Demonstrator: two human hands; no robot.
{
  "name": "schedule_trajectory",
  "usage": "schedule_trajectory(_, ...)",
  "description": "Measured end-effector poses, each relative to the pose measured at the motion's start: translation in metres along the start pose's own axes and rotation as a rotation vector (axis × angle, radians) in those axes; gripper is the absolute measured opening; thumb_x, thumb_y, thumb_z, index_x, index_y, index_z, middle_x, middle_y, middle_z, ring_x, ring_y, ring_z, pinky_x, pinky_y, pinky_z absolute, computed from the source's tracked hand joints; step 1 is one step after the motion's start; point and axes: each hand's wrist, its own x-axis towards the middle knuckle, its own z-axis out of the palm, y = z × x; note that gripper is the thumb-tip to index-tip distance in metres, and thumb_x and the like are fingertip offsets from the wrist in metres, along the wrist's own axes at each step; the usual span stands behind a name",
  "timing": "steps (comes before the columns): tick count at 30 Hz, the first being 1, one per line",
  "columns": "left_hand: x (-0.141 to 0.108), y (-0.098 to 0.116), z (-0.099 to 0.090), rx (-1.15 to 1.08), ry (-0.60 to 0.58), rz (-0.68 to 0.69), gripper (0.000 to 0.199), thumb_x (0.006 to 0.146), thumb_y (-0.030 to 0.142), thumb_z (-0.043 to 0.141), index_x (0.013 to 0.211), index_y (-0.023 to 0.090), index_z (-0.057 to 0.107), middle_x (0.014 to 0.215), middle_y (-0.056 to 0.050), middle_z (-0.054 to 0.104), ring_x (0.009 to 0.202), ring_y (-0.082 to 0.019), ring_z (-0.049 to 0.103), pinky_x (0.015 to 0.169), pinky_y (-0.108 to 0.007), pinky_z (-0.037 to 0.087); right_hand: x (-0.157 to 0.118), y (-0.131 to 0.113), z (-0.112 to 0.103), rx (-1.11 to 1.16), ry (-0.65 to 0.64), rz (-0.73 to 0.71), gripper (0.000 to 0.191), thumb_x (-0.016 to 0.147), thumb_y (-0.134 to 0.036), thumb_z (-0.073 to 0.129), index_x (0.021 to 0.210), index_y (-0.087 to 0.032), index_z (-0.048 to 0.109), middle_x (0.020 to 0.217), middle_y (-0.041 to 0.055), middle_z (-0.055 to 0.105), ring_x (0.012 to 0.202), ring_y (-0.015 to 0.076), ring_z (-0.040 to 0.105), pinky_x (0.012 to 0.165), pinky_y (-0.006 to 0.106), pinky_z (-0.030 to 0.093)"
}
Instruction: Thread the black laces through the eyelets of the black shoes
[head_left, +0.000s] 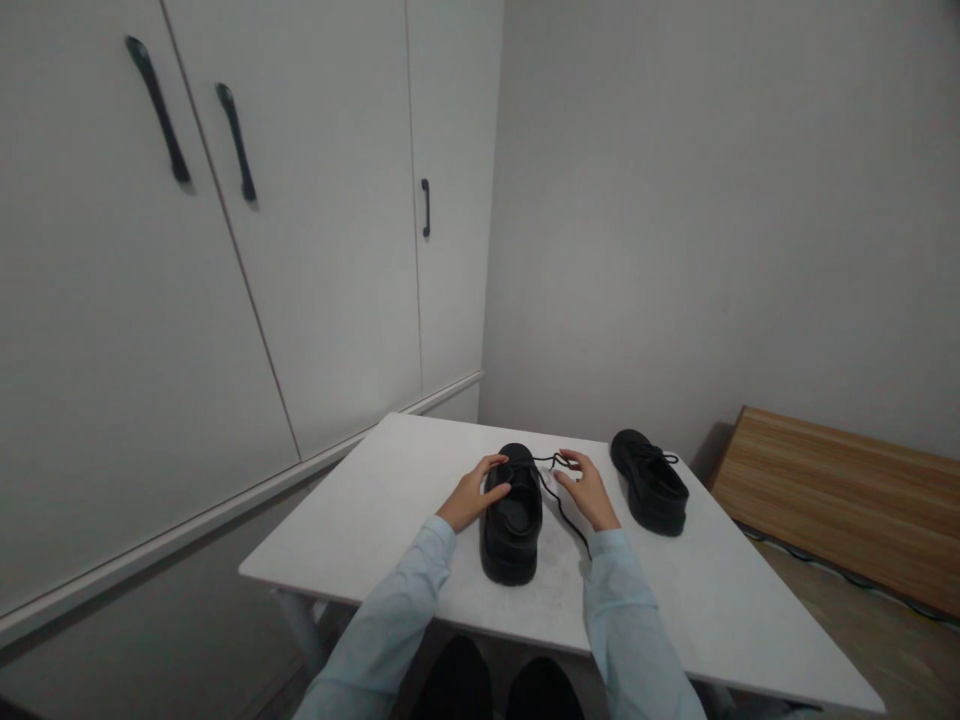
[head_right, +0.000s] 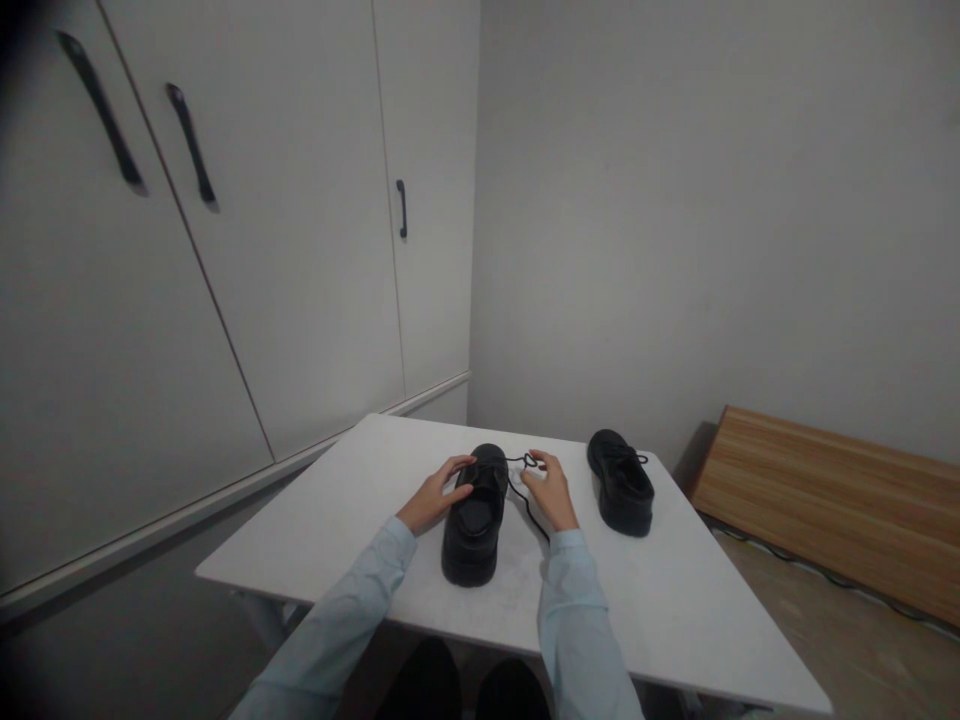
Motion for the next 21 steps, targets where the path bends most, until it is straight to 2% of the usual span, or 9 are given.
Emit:
schedule_trajectory(4,0.000,0.001,0.001,-0.043,-0.011,-0.010,0.049,0.079,0.039,0.062,0.123,0.023,0.049,0.133,-0.009,0.051,0.127,-0.023,0.044,0.109,-0.039,0.030,-0.004,-0.006,0.003,-0.001,-0.131,-0.108,0.062,0.069,-0.044,0.065,0.125,-0.023,0.051,0.133,0.0100,0.048,0.128,0.0266,0.040,0.109,0.045,0.027)
schedule_trajectory(6,0.000,0.000,0.001,-0.081,-0.004,-0.007,0.048,0.079,0.039,0.062,0.123,0.023,0.049,0.133,-0.010,0.050,0.128,-0.023,0.043,0.110,-0.039,0.030,-0.006,-0.010,0.003,0.023,-0.172,-0.091,0.067,0.070,-0.048,0.065,0.131,-0.025,0.046,0.142,0.0084,0.040,0.136,0.0264,0.029,0.113,0.045,0.020)
schedule_trajectory(9,0.001,-0.001,0.002,-0.142,0.018,-0.015,0.047,0.079,0.040,0.062,0.121,0.021,0.051,0.134,-0.011,0.050,0.127,-0.024,0.044,0.110,-0.040,0.029,-0.009,-0.017,0.002,0.065,-0.295,-0.047,0.071,0.069,-0.050,0.068,0.133,-0.028,0.045,0.145,0.0064,0.037,0.140,0.0265,0.018,0.114,0.047,0.015)
schedule_trajectory(13,0.004,0.001,0.003,-0.156,0.069,-0.016,0.043,0.080,0.039,0.061,0.117,0.019,0.054,0.129,-0.012,0.054,0.123,-0.023,0.049,0.107,-0.039,0.034,-0.012,-0.022,0.006,0.089,-0.432,-0.018,0.074,0.066,-0.050,0.071,0.132,-0.025,0.047,0.145,0.0091,0.038,0.140,0.0273,0.020,0.114,0.048,0.015)
schedule_trajectory(17,0.006,0.002,0.001,0.001,0.197,-0.011,0.030,0.082,0.038,0.057,0.105,0.019,0.061,0.112,-0.009,0.064,0.109,-0.021,0.057,0.099,-0.038,0.041,-0.015,-0.020,0.012,0.099,-0.456,-0.020,0.073,0.063,-0.049,0.074,0.128,-0.024,0.051,0.142,0.0103,0.042,0.138,0.0284,0.024,0.113,0.049,0.017)
schedule_trajectory(21,0.010,-0.005,0.000,0.154,0.326,-0.057,0.021,0.081,0.036,0.057,0.090,0.019,0.065,0.098,-0.007,0.066,0.095,-0.020,0.061,0.086,-0.036,0.047,-0.016,-0.021,0.014,0.098,-0.467,-0.040,0.071,0.063,-0.046,0.075,0.126,-0.025,0.051,0.140,0.0098,0.044,0.135,0.0280,0.030,0.113,0.048,0.017)
